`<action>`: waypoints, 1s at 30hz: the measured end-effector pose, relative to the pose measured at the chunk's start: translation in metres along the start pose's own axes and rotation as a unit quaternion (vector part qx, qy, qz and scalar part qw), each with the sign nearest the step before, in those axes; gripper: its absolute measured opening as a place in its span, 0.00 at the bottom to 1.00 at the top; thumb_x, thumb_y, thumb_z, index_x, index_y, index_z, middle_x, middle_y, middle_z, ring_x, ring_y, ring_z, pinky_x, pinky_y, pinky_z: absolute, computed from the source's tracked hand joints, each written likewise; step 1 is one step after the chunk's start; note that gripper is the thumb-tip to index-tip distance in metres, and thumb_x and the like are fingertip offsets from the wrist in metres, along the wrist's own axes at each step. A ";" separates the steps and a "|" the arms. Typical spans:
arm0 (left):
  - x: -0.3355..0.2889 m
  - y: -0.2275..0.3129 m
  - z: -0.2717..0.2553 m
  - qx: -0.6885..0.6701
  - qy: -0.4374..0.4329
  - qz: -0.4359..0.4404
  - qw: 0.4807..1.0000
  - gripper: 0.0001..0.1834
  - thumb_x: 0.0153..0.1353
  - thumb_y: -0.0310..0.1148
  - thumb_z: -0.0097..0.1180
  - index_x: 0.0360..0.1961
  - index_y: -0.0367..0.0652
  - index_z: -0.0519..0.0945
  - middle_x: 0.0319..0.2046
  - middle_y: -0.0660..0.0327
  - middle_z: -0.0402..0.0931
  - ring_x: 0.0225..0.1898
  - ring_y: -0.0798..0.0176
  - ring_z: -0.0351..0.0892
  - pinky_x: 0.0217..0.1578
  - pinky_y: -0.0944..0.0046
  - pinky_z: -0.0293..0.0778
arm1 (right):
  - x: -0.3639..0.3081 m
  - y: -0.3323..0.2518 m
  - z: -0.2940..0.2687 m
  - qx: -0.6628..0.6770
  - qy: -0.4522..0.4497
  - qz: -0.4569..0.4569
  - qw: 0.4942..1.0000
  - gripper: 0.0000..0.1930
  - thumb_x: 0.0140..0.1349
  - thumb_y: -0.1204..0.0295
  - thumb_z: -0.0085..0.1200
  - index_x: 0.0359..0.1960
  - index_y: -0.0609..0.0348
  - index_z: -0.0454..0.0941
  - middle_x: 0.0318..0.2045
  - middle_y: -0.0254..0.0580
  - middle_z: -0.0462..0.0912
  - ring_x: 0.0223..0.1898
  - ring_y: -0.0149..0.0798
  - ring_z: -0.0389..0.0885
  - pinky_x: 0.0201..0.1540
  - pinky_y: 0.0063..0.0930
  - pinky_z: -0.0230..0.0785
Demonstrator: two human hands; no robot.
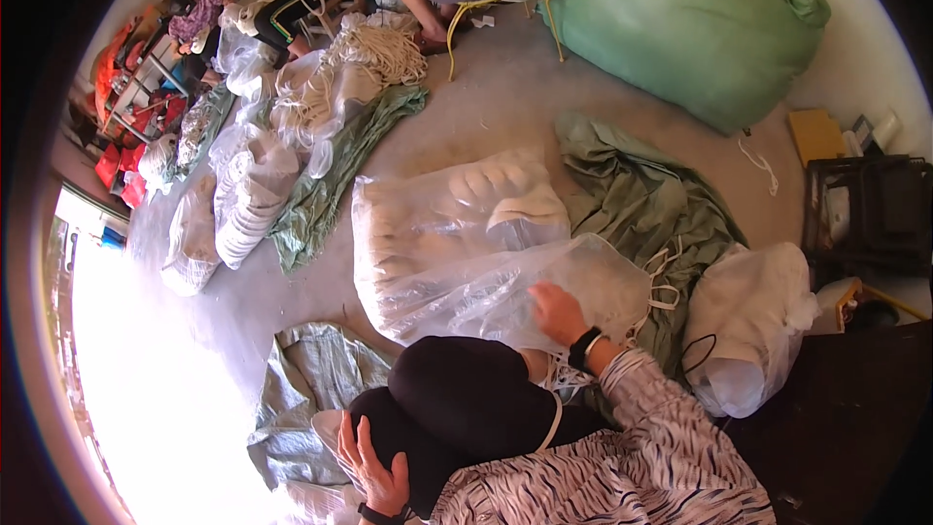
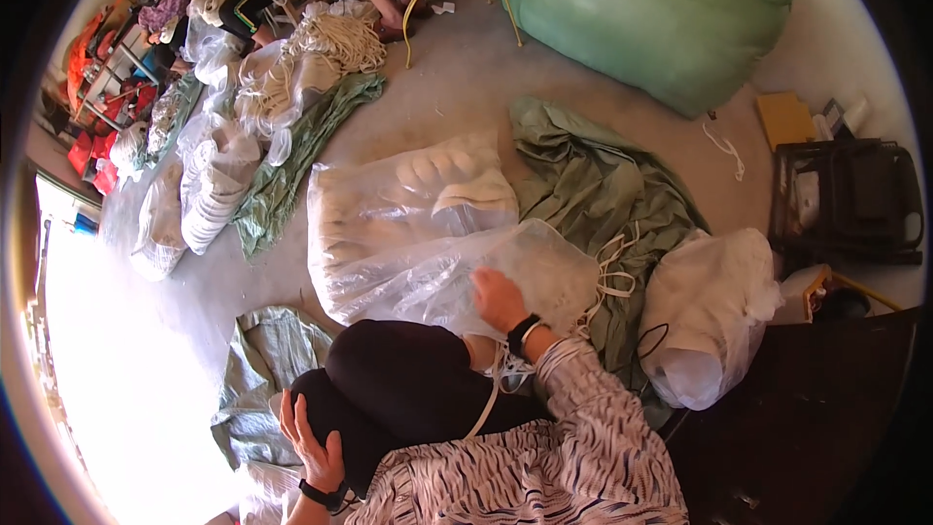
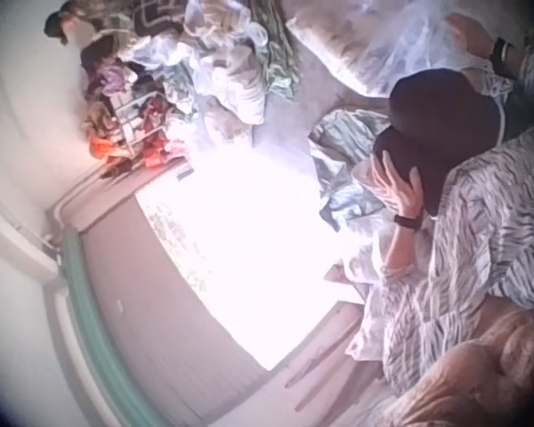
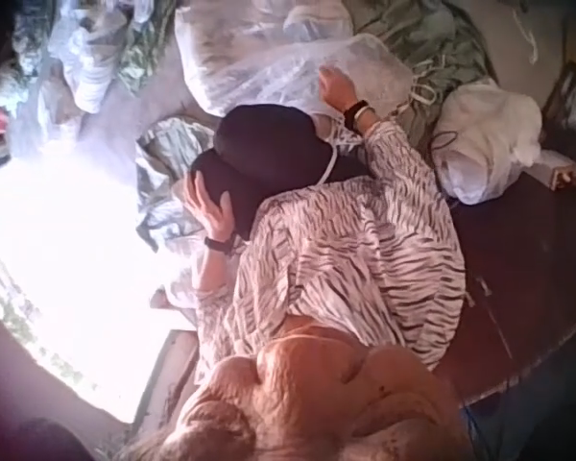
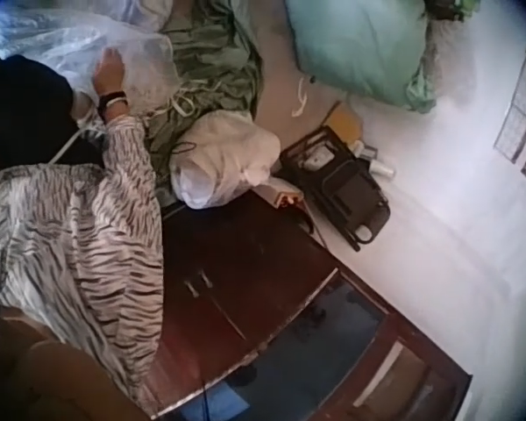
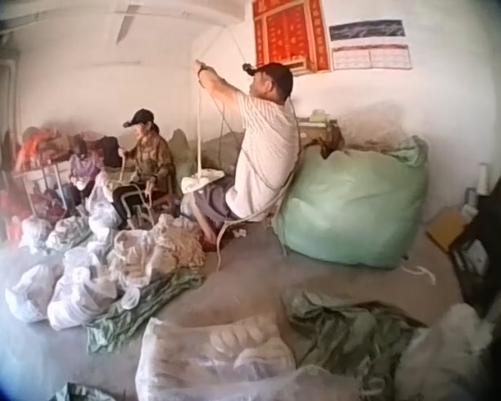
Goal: Lacing a pair of beige athletic shoes.
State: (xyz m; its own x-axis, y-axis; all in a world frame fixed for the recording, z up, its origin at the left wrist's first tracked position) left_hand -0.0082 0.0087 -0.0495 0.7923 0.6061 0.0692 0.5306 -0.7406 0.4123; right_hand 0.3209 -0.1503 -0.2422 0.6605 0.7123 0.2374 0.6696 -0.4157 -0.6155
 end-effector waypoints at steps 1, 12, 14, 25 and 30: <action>0.004 0.006 0.001 0.000 0.002 0.008 1.000 0.35 0.58 0.46 0.46 0.62 0.36 0.57 0.63 0.42 0.50 0.64 0.38 0.48 0.62 0.42 0.43 | -0.019 0.014 0.025 0.022 0.035 0.058 0.997 0.14 0.57 0.66 0.47 0.42 0.59 0.73 0.36 0.55 0.78 0.43 0.56 0.75 0.46 0.42 0.66; 0.001 0.006 -0.010 -0.018 -0.011 0.001 1.000 0.37 0.52 0.36 0.55 0.63 0.40 0.58 0.63 0.42 0.51 0.64 0.35 0.46 0.63 0.35 0.38 | 0.008 0.066 0.105 0.159 -0.345 0.411 0.829 0.17 0.62 0.60 0.41 0.29 0.63 0.74 0.19 0.47 0.78 0.15 0.44 0.78 0.18 0.38 0.68; 0.005 0.009 -0.012 -0.015 -0.010 0.001 1.000 0.37 0.52 0.36 0.55 0.63 0.40 0.58 0.62 0.41 0.52 0.64 0.35 0.46 0.62 0.35 0.38 | 0.035 0.072 0.093 0.223 -0.187 0.418 0.861 0.14 0.61 0.64 0.43 0.33 0.63 0.75 0.19 0.44 0.79 0.14 0.44 0.77 0.18 0.38 0.68; 0.029 0.014 -0.012 -0.093 0.027 0.008 0.995 0.32 0.49 0.40 0.56 0.57 0.43 0.67 0.59 0.45 0.59 0.61 0.41 0.56 0.60 0.41 0.51 | 0.091 0.154 0.044 -0.207 0.011 -0.152 0.966 0.22 0.65 0.69 0.37 0.59 0.66 0.61 0.49 0.58 0.72 0.53 0.52 0.70 0.57 0.45 0.61; 0.010 -0.009 0.004 -0.085 0.008 -0.007 0.996 0.38 0.49 0.41 0.61 0.62 0.48 0.62 0.64 0.50 0.50 0.62 0.42 0.52 0.61 0.45 0.53 | 0.139 0.130 0.052 -0.124 -0.173 -0.014 0.977 0.20 0.59 0.71 0.42 0.54 0.62 0.67 0.53 0.55 0.70 0.58 0.51 0.66 0.62 0.43 0.56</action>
State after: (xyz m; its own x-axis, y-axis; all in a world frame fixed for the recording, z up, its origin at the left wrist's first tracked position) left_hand -0.0044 0.0204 -0.0562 0.7795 0.6218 0.0754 0.4822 -0.6725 0.5614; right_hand 0.4821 -0.0761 -0.3280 0.5152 0.8559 -0.0444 0.7754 -0.4875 -0.4013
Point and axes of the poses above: each hand's wrist, its own x-axis towards the middle knuckle, its own z-axis out of the palm, y = z × x, the point moved 6 cm from there along x, towards the middle knuckle
